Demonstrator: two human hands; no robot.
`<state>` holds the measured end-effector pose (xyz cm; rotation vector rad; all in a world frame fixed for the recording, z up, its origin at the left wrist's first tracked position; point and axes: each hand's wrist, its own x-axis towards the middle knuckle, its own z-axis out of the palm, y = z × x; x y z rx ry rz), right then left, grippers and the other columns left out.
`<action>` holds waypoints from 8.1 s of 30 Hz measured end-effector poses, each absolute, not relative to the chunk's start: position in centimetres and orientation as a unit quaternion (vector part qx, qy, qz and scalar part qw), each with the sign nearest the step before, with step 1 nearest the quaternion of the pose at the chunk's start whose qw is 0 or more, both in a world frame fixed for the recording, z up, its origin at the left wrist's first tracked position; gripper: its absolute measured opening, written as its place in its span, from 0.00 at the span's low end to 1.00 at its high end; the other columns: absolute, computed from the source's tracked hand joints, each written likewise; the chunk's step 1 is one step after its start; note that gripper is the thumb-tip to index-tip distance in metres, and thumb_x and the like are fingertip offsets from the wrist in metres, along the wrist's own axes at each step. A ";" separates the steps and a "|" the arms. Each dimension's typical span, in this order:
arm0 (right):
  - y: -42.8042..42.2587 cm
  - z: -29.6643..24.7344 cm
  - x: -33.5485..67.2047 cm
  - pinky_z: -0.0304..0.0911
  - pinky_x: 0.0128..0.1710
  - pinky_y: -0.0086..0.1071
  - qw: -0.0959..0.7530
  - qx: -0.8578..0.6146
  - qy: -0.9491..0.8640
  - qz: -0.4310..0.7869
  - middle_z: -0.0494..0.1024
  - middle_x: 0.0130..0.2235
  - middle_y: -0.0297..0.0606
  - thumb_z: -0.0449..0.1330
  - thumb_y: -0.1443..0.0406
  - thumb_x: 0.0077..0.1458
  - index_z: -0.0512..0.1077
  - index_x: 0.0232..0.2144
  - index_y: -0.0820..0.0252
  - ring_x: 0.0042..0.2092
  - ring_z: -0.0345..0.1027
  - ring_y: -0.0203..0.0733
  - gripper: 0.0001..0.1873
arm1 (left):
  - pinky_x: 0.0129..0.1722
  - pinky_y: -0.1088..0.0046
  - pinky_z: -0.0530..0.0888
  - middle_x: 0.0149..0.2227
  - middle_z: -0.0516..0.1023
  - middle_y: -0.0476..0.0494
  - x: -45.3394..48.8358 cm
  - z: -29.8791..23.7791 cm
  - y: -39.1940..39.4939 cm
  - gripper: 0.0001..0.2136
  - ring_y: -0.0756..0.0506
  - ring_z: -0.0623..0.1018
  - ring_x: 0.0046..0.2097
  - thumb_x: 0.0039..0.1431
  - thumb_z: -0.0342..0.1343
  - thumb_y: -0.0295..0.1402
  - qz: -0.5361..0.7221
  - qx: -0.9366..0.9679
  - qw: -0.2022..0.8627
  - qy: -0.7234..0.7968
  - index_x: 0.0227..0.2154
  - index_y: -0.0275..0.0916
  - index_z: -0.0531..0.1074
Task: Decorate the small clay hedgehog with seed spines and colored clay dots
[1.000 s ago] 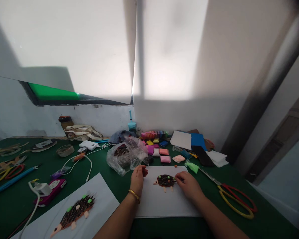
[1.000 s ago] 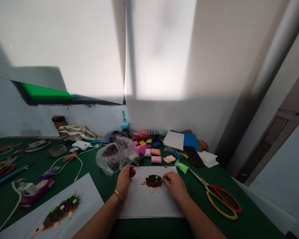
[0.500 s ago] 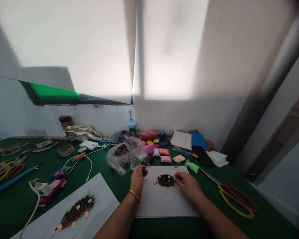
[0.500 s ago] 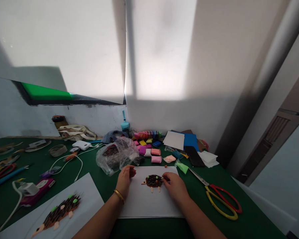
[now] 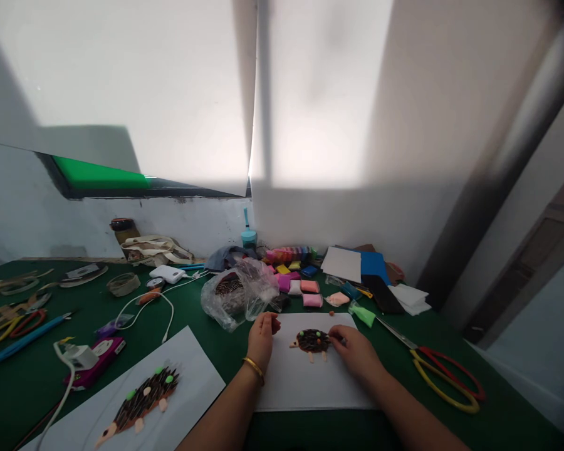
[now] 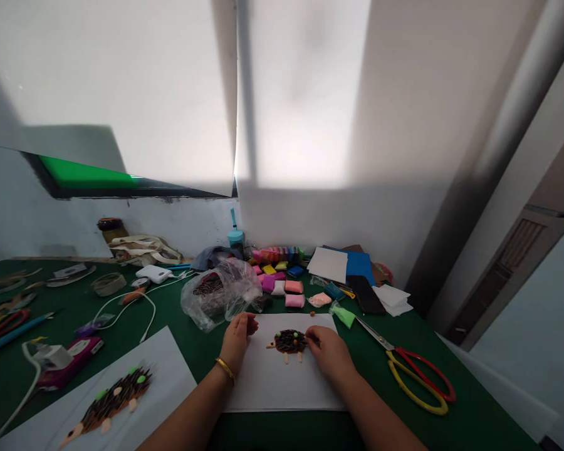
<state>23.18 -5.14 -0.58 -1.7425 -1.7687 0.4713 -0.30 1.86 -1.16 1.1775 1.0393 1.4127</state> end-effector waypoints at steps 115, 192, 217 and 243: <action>-4.6 -0.8 23.7 0.61 0.43 0.32 0.378 -0.640 -0.653 0.143 0.75 0.39 0.41 0.48 0.62 0.55 0.72 0.40 0.58 0.43 0.67 0.42 0.15 | 0.52 0.45 0.59 0.61 0.57 0.32 -3.7 5.6 18.1 0.24 0.28 0.56 0.61 0.57 0.43 0.45 0.080 0.719 0.003 0.691 0.54 0.43 0.64; -4.5 -2.0 26.3 0.52 0.51 0.39 0.137 -0.717 -0.682 -0.040 0.69 0.55 0.40 0.46 0.63 0.59 0.68 0.51 0.55 0.56 0.60 0.44 0.20 | 0.59 0.53 0.54 0.58 0.66 0.44 -3.4 -0.1 -1.4 0.16 0.43 0.62 0.60 0.60 0.45 0.34 0.104 0.830 0.038 0.546 0.50 0.44 0.68; -4.7 -1.4 27.1 0.56 0.48 0.33 0.233 -0.684 -0.691 0.009 0.76 0.43 0.37 0.51 0.62 0.56 0.74 0.40 0.54 0.46 0.65 0.42 0.14 | 0.50 0.61 0.62 0.40 0.73 0.46 -2.9 0.1 -2.1 0.13 0.45 0.70 0.45 0.56 0.51 0.26 0.212 0.868 -0.012 0.449 0.39 0.48 0.75; -4.7 -1.2 26.9 0.56 0.50 0.34 0.222 -0.690 -0.689 0.016 0.75 0.45 0.38 0.49 0.62 0.56 0.73 0.41 0.55 0.48 0.64 0.43 0.15 | 0.49 0.64 0.60 0.39 0.70 0.45 -2.2 0.7 -2.6 0.15 0.45 0.65 0.44 0.61 0.46 0.30 0.155 0.900 0.009 0.406 0.47 0.52 0.70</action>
